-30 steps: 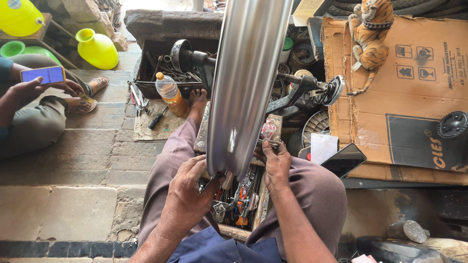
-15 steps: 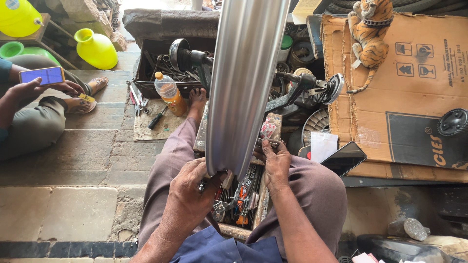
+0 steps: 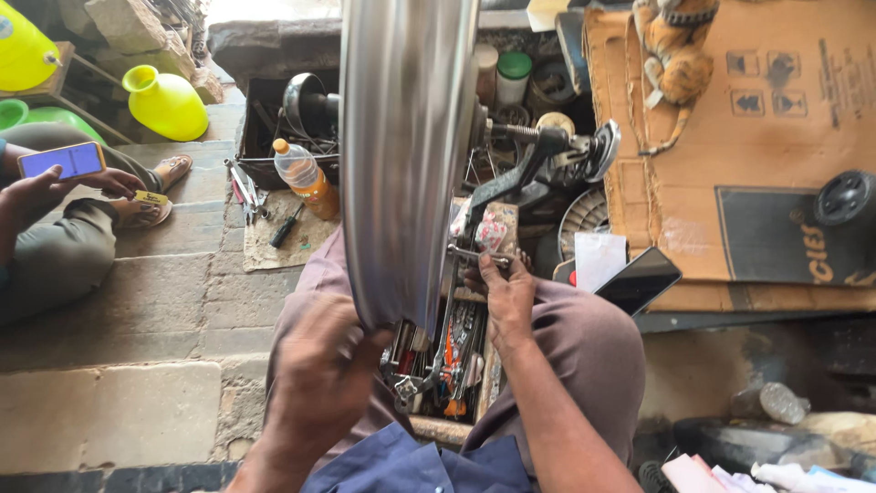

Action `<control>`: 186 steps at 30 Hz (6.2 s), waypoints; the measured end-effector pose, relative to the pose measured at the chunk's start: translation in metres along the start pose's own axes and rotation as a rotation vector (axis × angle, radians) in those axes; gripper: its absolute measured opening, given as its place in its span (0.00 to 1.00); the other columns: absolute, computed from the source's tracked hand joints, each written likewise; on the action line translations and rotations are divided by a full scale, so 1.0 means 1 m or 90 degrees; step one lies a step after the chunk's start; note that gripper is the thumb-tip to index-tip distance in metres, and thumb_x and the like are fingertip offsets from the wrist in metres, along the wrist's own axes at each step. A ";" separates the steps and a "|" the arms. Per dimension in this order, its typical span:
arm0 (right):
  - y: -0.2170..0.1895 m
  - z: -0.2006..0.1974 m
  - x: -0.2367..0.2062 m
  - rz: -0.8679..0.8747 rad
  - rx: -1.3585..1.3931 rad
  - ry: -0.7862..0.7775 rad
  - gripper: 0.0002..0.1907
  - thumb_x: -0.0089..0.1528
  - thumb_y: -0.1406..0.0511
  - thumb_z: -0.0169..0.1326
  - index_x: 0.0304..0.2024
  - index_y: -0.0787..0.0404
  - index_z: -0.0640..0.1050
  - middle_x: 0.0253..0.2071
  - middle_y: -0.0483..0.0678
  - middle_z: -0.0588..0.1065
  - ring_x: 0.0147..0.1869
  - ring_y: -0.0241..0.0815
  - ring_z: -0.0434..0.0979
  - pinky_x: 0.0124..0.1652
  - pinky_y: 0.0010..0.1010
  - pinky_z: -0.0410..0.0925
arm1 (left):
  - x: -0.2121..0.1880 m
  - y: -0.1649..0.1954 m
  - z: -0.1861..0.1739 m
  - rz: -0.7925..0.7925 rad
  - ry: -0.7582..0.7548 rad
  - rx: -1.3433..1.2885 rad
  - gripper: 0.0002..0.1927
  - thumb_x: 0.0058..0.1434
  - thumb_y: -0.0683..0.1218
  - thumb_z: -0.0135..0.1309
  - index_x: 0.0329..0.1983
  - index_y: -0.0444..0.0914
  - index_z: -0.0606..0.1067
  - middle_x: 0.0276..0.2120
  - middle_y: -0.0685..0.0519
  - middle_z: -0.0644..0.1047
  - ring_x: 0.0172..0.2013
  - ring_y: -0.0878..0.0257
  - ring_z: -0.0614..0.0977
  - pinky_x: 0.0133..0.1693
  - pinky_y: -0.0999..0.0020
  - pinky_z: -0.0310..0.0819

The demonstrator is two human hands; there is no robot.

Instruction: The person sits on the floor in front of a motorcycle wheel held in a truing stand and uses a spoke wrench to tighten and adjust spokes around the rim, spinning the wheel to check it and working around the rim section by section.

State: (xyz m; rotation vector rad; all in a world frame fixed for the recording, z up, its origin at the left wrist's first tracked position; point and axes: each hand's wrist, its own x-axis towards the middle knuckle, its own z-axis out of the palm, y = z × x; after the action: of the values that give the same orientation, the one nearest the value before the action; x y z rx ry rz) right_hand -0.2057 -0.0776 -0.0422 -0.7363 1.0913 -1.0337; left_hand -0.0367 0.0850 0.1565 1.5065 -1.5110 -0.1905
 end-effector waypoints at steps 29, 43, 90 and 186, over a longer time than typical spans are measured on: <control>-0.051 0.009 -0.044 -0.088 0.124 -0.192 0.14 0.70 0.65 0.47 0.56 0.64 0.72 0.40 0.52 0.81 0.39 0.40 0.83 0.41 0.31 0.78 | -0.009 -0.184 0.061 -0.017 -0.236 0.049 0.18 0.73 0.46 0.46 0.62 0.31 0.68 0.56 0.42 0.69 0.58 0.51 0.67 0.58 0.58 0.60; -0.067 0.043 -0.099 -0.244 -0.148 -0.176 0.11 0.73 0.66 0.49 0.56 0.62 0.76 0.44 0.51 0.81 0.43 0.38 0.83 0.44 0.28 0.77 | -0.013 -0.165 0.074 -0.229 -0.213 -0.288 0.25 0.75 0.49 0.44 0.69 0.29 0.62 0.64 0.34 0.67 0.64 0.47 0.69 0.63 0.55 0.62; -0.060 0.025 -0.059 -0.078 0.100 -0.047 0.12 0.67 0.65 0.54 0.49 0.67 0.78 0.36 0.49 0.80 0.35 0.37 0.84 0.37 0.29 0.80 | 0.019 -0.128 0.078 -0.521 -0.148 -0.661 0.32 0.66 0.63 0.49 0.60 0.33 0.70 0.50 0.43 0.77 0.51 0.55 0.79 0.52 0.58 0.76; -0.048 0.045 -0.120 -0.330 -0.167 -0.058 0.09 0.71 0.65 0.52 0.53 0.58 0.78 0.45 0.48 0.82 0.48 0.36 0.83 0.47 0.28 0.75 | 0.021 -0.086 0.079 -0.513 -0.071 -0.329 0.14 0.70 0.51 0.51 0.44 0.34 0.74 0.32 0.51 0.79 0.30 0.66 0.81 0.33 0.72 0.77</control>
State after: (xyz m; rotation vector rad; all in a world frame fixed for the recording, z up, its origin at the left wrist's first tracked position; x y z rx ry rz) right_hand -0.1906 0.0164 0.0563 -1.3124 0.9886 -1.2871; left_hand -0.0277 0.0086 0.0660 1.5955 -0.7585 -1.0610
